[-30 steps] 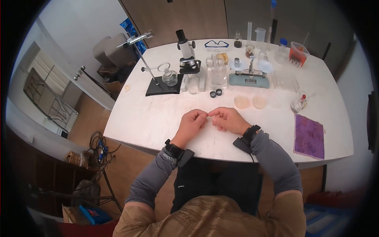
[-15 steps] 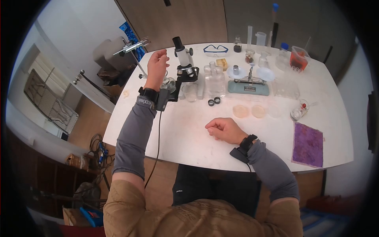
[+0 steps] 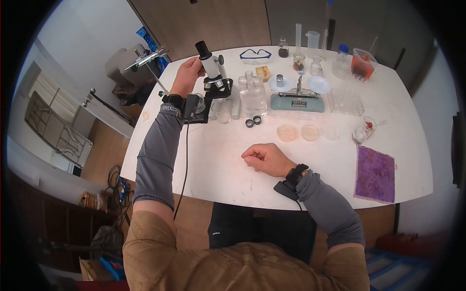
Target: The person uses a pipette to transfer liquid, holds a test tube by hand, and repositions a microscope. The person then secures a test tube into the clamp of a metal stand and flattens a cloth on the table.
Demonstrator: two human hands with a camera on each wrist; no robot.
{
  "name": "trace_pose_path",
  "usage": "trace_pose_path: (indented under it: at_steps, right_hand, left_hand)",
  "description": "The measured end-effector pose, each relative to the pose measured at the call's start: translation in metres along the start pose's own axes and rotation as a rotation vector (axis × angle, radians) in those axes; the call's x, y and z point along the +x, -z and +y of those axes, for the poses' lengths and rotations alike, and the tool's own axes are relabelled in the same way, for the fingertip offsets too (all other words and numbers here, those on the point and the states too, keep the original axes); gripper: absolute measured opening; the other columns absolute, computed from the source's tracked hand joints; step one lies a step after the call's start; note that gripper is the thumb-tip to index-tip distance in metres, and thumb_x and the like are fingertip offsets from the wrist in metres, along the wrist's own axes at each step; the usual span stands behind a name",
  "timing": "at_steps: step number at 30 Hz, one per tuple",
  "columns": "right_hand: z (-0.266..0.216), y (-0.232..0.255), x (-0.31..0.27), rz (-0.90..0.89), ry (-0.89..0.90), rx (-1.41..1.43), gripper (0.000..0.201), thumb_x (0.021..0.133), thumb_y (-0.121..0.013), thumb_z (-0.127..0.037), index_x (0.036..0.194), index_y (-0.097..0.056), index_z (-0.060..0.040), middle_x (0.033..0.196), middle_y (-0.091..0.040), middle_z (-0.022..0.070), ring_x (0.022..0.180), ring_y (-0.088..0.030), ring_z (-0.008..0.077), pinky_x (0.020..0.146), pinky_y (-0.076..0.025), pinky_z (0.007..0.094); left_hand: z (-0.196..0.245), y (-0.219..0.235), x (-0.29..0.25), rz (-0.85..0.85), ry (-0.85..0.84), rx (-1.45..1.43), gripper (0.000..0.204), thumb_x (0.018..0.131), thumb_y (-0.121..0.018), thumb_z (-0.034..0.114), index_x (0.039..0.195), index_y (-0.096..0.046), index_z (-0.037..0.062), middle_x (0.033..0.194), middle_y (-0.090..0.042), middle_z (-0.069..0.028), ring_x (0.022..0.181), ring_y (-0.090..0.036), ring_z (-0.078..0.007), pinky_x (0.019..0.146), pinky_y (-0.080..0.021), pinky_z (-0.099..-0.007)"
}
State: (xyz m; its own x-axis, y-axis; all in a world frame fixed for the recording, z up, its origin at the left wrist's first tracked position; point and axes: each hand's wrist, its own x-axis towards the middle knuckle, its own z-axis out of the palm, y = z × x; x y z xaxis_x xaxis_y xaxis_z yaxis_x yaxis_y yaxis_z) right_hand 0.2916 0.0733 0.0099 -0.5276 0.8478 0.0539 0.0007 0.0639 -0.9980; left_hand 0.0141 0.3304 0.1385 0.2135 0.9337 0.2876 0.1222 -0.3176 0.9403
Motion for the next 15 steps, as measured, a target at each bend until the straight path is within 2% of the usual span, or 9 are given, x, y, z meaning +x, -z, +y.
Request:
trace_pose_path:
  at_steps: [1, 2, 4, 8, 10, 11, 13, 15]
  right_hand:
    - [0.0, 0.0, 0.0, 0.0, 0.0, 0.001, 0.025, 0.102, -0.071, -0.016, 0.117, -0.073, 0.0032, 0.093, -0.075, 0.0062, 0.077, -0.066, 0.009, 0.065, -0.059, 0.0275]
    - [-0.001, 0.0, 0.0, 0.001, -0.003, -0.003, 0.025, 0.102, -0.071, -0.016, 0.117, -0.073, 0.0031, 0.093, -0.075, 0.0061, 0.077, -0.066, 0.009, 0.066, -0.059, 0.0276]
    - [-0.002, 0.0, -0.001, 0.004, -0.005, -0.007, 0.024, 0.102, -0.071, -0.016, 0.117, -0.074, 0.003, 0.093, -0.075, 0.006, 0.077, -0.066, 0.009, 0.066, -0.059, 0.0277]
    - [-0.001, -0.002, -0.001, 0.014, -0.01, -0.019, 0.023, 0.102, -0.072, -0.016, 0.115, -0.074, 0.0027, 0.092, -0.075, 0.0055, 0.076, -0.066, 0.0092, 0.066, -0.058, 0.0279]
    - [-0.002, 0.0, 0.0, 0.023, -0.009, -0.015, 0.023, 0.101, -0.072, -0.016, 0.115, -0.074, 0.0026, 0.092, -0.074, 0.0054, 0.076, -0.066, 0.0092, 0.066, -0.058, 0.0281]
    - [-0.002, 0.0, 0.0, 0.022, -0.005, -0.025, 0.023, 0.101, -0.072, -0.016, 0.114, -0.074, 0.0026, 0.091, -0.074, 0.0054, 0.076, -0.066, 0.0092, 0.066, -0.058, 0.0281]
    - [-0.002, 0.0, -0.001, 0.024, -0.001, -0.028, 0.023, 0.101, -0.072, -0.016, 0.114, -0.074, 0.0025, 0.091, -0.074, 0.0055, 0.076, -0.066, 0.0092, 0.066, -0.058, 0.028]
    - [-0.004, 0.0, -0.001, 0.019, 0.007, -0.059, 0.023, 0.101, -0.072, -0.017, 0.113, -0.074, 0.0022, 0.09, -0.074, 0.0055, 0.075, -0.066, 0.0091, 0.066, -0.057, 0.0276]
  left_hand:
    - [0.004, -0.002, -0.001, 0.027, 0.011, 0.048, 0.041, 0.112, -0.054, 0.035, 0.112, -0.073, -0.0006, 0.093, -0.071, -0.0026, 0.082, -0.06, -0.0118, 0.078, -0.05, -0.0277]
    - [0.01, -0.001, -0.002, 0.026, 0.012, 0.048, 0.041, 0.112, -0.054, 0.035, 0.112, -0.073, -0.0006, 0.093, -0.071, -0.0026, 0.082, -0.06, -0.0118, 0.078, -0.05, -0.0277]
    - [0.018, 0.005, -0.003, -0.049, 0.02, 0.317, 0.053, 0.112, -0.05, 0.046, 0.103, -0.074, -0.0001, 0.084, -0.067, -0.0039, 0.077, -0.057, -0.0129, 0.072, -0.047, -0.0285]
    - [0.027, 0.013, 0.007, -0.115, 0.148, 0.41, 0.047, 0.114, -0.043, 0.038, 0.1, -0.073, 0.004, 0.085, -0.07, -0.0055, 0.078, -0.065, -0.0147, 0.071, -0.049, -0.0317]
    - [0.034, 0.007, 0.008, -0.017, 0.303, 0.335, 0.04, 0.114, -0.046, 0.035, 0.109, -0.073, 0.0052, 0.093, -0.071, -0.0039, 0.085, -0.066, -0.014, 0.074, -0.049, -0.0308]
    - [0.036, 0.004, 0.004, -0.022, 0.304, 0.339, 0.04, 0.114, -0.046, 0.035, 0.109, -0.073, 0.0052, 0.093, -0.071, -0.0039, 0.085, -0.066, -0.014, 0.074, -0.049, -0.0308]
    - [0.034, 0.002, -0.003, 0.016, 0.172, 0.044, 0.039, 0.111, -0.054, 0.036, 0.12, -0.072, 0.0035, 0.102, -0.073, -0.0053, 0.095, -0.067, -0.0124, 0.078, -0.048, -0.0285]
    - [0.026, 0.007, -0.003, -0.028, 0.147, 0.041, 0.036, 0.111, -0.055, 0.034, 0.124, -0.07, 0.0034, 0.105, -0.073, -0.0044, 0.095, -0.066, -0.0126, 0.079, -0.048, -0.0281]
